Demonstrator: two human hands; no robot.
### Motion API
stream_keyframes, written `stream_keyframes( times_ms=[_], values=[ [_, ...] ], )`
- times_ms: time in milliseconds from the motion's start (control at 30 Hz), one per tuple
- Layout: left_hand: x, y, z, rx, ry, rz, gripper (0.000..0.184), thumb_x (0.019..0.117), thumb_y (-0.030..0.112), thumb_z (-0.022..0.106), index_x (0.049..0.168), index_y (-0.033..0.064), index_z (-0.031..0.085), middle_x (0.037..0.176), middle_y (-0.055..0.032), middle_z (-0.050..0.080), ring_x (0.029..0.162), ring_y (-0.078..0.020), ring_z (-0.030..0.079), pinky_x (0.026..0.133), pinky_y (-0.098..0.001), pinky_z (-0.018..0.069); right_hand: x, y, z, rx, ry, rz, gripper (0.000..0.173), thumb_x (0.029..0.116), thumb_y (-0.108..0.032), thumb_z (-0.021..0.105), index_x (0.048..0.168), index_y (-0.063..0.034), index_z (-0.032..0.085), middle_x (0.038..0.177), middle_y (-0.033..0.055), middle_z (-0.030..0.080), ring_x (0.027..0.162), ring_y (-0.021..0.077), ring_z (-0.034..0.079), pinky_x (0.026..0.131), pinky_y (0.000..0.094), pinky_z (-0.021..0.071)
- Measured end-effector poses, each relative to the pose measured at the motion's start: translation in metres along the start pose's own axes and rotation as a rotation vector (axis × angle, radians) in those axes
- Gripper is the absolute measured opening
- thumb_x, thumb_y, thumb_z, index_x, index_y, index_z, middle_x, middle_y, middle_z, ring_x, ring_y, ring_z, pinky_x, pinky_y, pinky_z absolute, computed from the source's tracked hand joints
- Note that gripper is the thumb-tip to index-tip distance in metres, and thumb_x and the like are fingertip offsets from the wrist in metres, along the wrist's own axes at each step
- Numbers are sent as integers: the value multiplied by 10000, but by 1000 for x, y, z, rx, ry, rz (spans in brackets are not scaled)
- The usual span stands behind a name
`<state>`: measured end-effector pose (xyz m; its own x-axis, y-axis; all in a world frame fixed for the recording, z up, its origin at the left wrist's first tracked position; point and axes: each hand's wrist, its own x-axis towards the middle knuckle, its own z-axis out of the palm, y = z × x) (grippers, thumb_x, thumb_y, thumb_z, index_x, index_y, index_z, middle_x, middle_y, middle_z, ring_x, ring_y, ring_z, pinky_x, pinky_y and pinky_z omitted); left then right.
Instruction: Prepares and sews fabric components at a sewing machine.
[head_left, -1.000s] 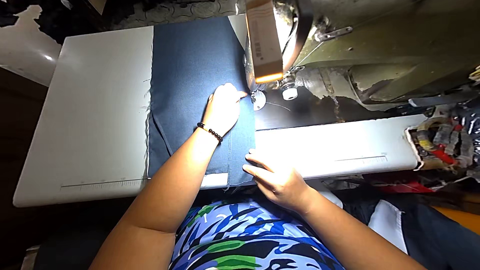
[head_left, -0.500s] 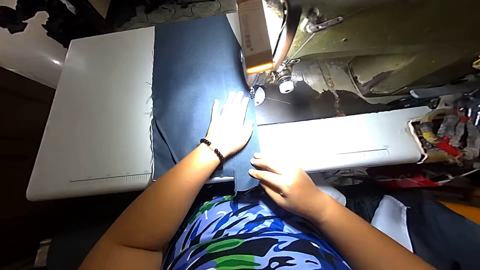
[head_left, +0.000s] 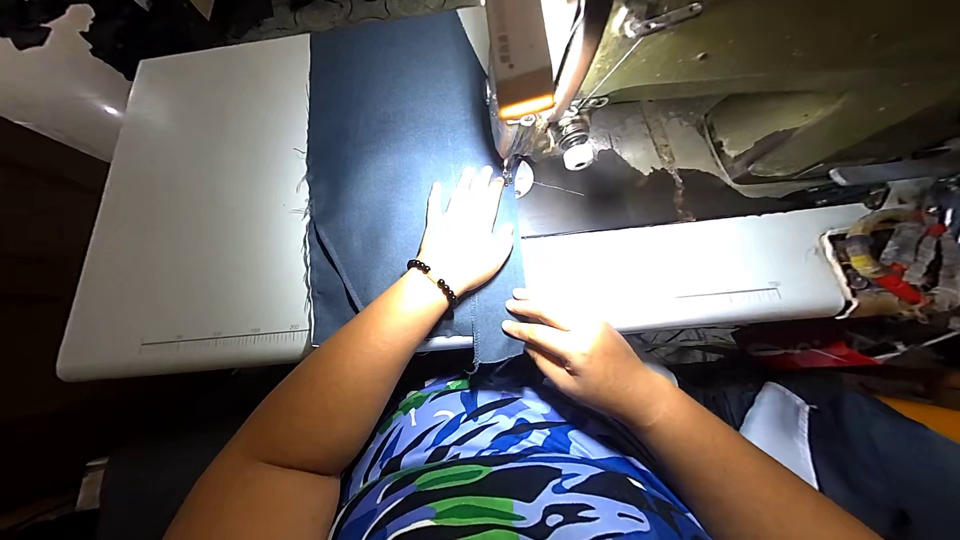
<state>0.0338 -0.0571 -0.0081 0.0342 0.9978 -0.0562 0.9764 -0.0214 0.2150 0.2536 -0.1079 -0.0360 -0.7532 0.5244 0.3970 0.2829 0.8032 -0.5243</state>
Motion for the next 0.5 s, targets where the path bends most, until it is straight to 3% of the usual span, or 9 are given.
stream_keyframes(
  times_ms=[333,500],
  values=[
    [4,0,-4,0,-13,-3,665,1046,450,319,1625,122,296,1717,-49,214,1598,-268,121,1222,-672,65,4,4,-3,-7,-10,16,304,1003,-180,520,1119,-146,799,1268,57,729,1300,233,620,1068,429,503],
    [13,-1,-5,-4,-17,-37,676,1046,459,338,1639,143,268,1725,-15,190,1599,-304,94,1135,-807,23,7,9,1,-15,52,40,294,979,-137,515,1085,-87,784,1278,76,722,1308,237,615,1082,418,496]
  ],
)
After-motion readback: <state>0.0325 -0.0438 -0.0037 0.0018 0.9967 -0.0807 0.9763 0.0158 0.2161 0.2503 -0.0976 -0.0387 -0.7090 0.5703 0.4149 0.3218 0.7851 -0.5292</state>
